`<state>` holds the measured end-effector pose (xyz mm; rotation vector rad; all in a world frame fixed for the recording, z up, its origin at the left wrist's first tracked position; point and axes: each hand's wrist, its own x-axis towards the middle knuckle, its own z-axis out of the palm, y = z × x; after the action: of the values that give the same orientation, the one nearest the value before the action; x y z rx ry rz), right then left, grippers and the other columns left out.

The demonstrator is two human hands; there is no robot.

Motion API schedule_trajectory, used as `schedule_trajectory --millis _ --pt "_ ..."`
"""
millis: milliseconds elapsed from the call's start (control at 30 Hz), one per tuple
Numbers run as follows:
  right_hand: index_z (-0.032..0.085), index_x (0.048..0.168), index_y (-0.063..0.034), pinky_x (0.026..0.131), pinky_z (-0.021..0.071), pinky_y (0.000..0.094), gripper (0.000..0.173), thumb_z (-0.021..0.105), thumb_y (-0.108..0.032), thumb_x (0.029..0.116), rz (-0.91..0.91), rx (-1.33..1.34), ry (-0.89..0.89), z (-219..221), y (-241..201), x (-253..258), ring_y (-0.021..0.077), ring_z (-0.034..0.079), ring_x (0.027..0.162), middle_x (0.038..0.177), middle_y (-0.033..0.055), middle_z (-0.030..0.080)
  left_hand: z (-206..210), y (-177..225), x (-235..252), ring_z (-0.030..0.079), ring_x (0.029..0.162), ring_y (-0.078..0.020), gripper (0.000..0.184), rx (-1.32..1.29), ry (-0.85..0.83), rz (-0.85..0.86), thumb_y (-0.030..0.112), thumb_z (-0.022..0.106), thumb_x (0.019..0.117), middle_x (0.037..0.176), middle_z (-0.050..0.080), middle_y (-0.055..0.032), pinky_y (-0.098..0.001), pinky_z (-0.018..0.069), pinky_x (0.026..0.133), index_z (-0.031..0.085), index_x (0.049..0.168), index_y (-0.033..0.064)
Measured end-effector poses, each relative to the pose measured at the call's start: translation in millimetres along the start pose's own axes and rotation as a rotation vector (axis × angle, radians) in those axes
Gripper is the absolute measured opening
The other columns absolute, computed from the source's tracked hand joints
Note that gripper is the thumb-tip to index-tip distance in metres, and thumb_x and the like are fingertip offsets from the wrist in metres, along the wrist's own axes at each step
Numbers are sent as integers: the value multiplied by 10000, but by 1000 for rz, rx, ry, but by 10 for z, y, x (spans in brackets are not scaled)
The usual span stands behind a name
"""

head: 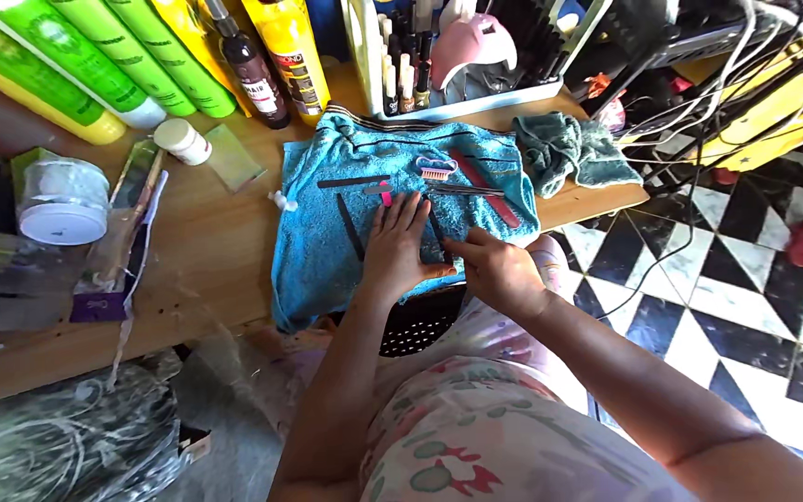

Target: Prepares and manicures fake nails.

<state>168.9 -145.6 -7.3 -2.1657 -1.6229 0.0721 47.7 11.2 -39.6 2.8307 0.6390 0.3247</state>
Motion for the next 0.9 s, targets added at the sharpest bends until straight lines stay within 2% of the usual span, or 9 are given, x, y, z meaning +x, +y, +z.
schedule_trajectory --millis 133,200,267,433,600,700,800,900 --pt "767 1213 -160 543 564 491 384 606 -15 896 7 -22 -16 -7 -13 -257 279 678 678 928 115 670 6 1 -5 192 1564 -287 1197 17 5 2 852 666 686 1678 279 -76 -544 115 1255 377 1586 117" --pt "775 1192 -148 534 560 476 387 608 4 878 -6 -35 20 55 -8 -270 277 677 676 904 115 668 4 3 6 184 1567 -283 1209 27 -7 0 865 653 683 1683 268 -70 -541 112 1258 365 1592 123" --pt "777 1180 -123 534 564 484 396 614 40 858 -13 -32 34 80 -14 -177 289 685 684 926 128 675 2 8 8 184 1567 -287 1205 25 -9 -3 859 656 686 1685 265 -69 -540 114 1255 363 1593 122" --pt "758 1220 -111 589 574 543 401 618 46 879 26 -9 -28 40 -30 127 334 700 741 1045 163 683 19 -5 -4 187 1566 -282 1186 8 14 0 839 680 686 1680 278 -63 -537 114 1258 377 1589 132" --pt "761 1216 -153 560 570 512 399 594 16 896 29 -62 -62 -44 -86 -115 309 693 714 974 133 675 -13 8 -9 200 1561 -292 1185 -15 10 -5 816 713 677 1674 289 -77 -541 119 1257 390 1580 119" --pt "773 1188 -129 541 563 490 395 608 41 872 11 -78 -15 -2 -90 -137 301 689 702 931 131 671 -9 3 -4 192 1564 -294 1184 -6 2 6 825 695 688 1676 283 -79 -540 113 1259 382 1582 114" --pt "758 1207 -98 577 577 518 384 628 44 874 4 -64 -36 29 -81 56 330 702 736 1004 164 684 -35 19 -13 195 1562 -299 1154 -3 10 12 790 712 705 1674 287 -82 -549 117 1254 388 1579 109" --pt "738 1247 -102 630 577 573 389 652 22 888 58 -52 -137 13 -136 263 369 707 812 1105 179 672 -39 21 -21 207 1560 -286 1112 -8 23 2 721 755 715 1667 307 -70 -551 124 1251 398 1575 113"
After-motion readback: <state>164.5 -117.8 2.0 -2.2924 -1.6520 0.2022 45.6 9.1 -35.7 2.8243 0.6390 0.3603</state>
